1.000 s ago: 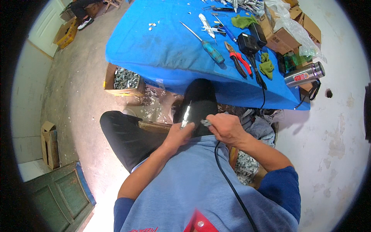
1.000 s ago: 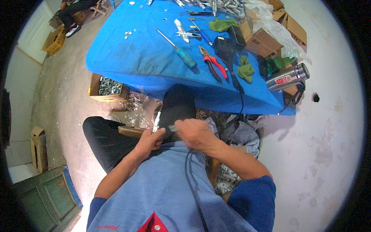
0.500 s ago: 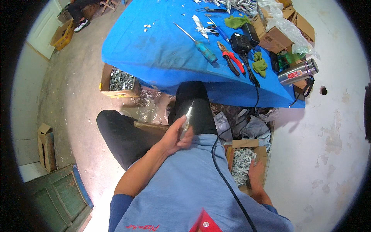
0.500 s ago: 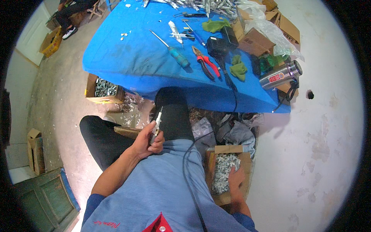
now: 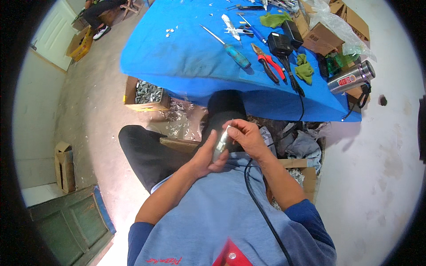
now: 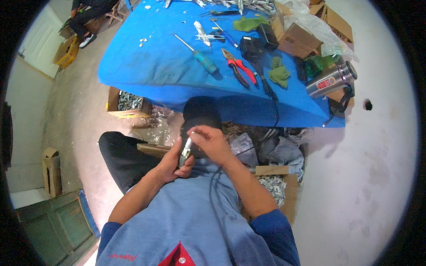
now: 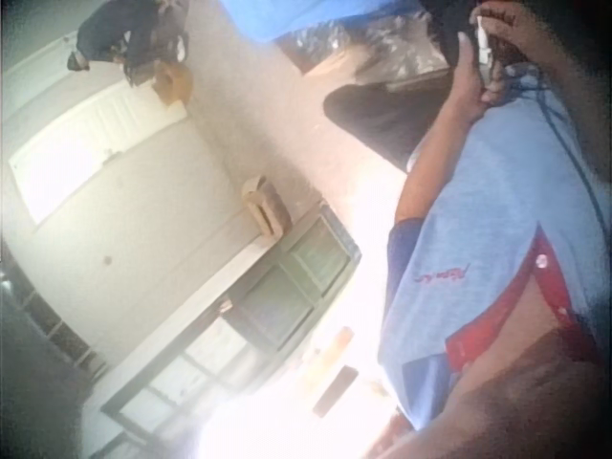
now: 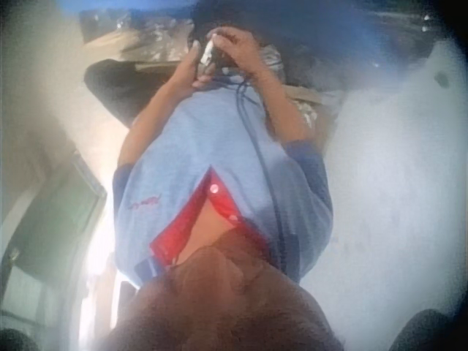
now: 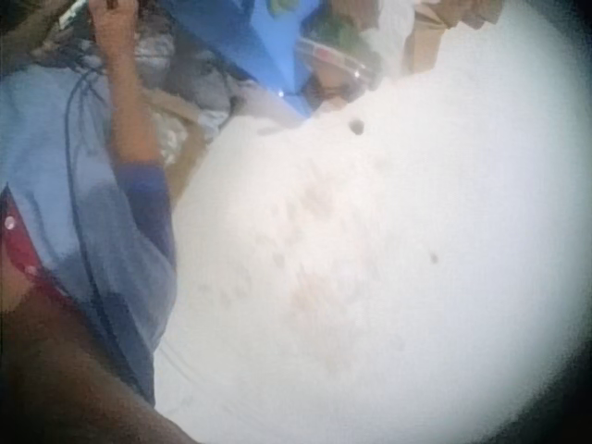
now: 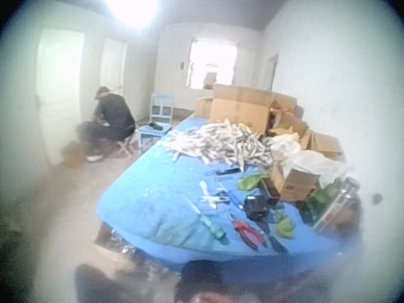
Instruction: The person assembles a small metal component by hand, using a screwdriver to tighten a screw and pliers to hold parts in place.
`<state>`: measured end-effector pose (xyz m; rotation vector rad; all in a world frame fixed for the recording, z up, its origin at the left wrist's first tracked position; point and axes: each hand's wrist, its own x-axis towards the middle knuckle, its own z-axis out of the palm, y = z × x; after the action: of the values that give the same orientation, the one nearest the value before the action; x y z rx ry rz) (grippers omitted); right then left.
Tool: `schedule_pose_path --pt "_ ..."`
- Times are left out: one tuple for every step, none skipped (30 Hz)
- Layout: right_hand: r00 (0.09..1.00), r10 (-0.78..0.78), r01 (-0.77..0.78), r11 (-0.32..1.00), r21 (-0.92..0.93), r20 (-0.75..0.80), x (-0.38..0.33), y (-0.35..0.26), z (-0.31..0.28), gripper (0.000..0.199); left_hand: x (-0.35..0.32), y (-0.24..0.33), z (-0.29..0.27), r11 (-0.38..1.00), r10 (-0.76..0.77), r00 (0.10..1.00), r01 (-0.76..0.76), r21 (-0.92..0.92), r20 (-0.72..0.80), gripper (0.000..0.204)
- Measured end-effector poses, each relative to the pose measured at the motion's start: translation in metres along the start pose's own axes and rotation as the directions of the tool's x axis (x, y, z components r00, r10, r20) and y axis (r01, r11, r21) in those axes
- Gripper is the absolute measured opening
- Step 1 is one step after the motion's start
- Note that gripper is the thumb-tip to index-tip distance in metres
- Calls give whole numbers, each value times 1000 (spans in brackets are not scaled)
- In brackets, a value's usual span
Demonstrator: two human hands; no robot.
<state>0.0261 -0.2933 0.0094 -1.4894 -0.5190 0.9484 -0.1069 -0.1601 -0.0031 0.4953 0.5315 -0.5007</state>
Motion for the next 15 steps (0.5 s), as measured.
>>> schedule_pose_path --pt "1000 -6 6 1000 16 20 3 1 0 25 0 0 -1 999 20 1000 -21 -26 -21 77" --pt "999 -8 7 1000 28 39 4 3 0 24 0 0 -2 998 29 999 -31 -62 -38 74" --pt "1000 -2 1 1000 28 31 3 1 2 23 0 0 -2 995 36 998 -42 -96 -55 72" --pt "999 -31 31 999 17 -5 2 2 5 21 1 0 -3 990 43 996 -52 -129 -72 70" --pt "997 -63 63 998 -1 -37 0 1 8 20 1 0 -5 989 44 997 -52 -135 -57 65" --pt "993 -96 94 995 -21 -69 -2 1 10 18 2 0 -8 989 45 998 -51 -141 -41 61" --pt "993 -89 91 996 23 -81 -4 2 12 17 2 0 -10 988 47 999 -50 -147 -26 57" --pt "992 -86 93 994 63 -97 -6 2 12 16 1 0 -10 991 70 997 -71 -110 -15 54" --pt "990 -83 95 990 102 -112 -8 1 11 14 -2 1 -10 993 93 996 -93 -74 -3 51" --pt "989 -89 104 986 128 -118 -8 5 10 14 -4 1 -10 992 117 993 -116 -38 8 48" --pt "988 -95 113 982 153 -121 -7 9 8 14 -4 0 -13 993 117 993 -117 -20 29 47" --pt "987 -101 123 976 179 -124 -7 12 6 14 -4 -1 -18 993 118 992 -118 -2 49 46" --pt "989 -78 105 968 228 -125 -8 13 5 14 -4 -2 -21 993 118 991 -119 16 68 44" --pt "991 -53 86 957 278 -125 -9 13 4 15 -4 -2 -21 990 136 987 -139 34 86 44" --pt "992 -27 67 942 328 -124 -10 12 3 16 -5 -2 -21 986 154 983 -160 52 103 44"
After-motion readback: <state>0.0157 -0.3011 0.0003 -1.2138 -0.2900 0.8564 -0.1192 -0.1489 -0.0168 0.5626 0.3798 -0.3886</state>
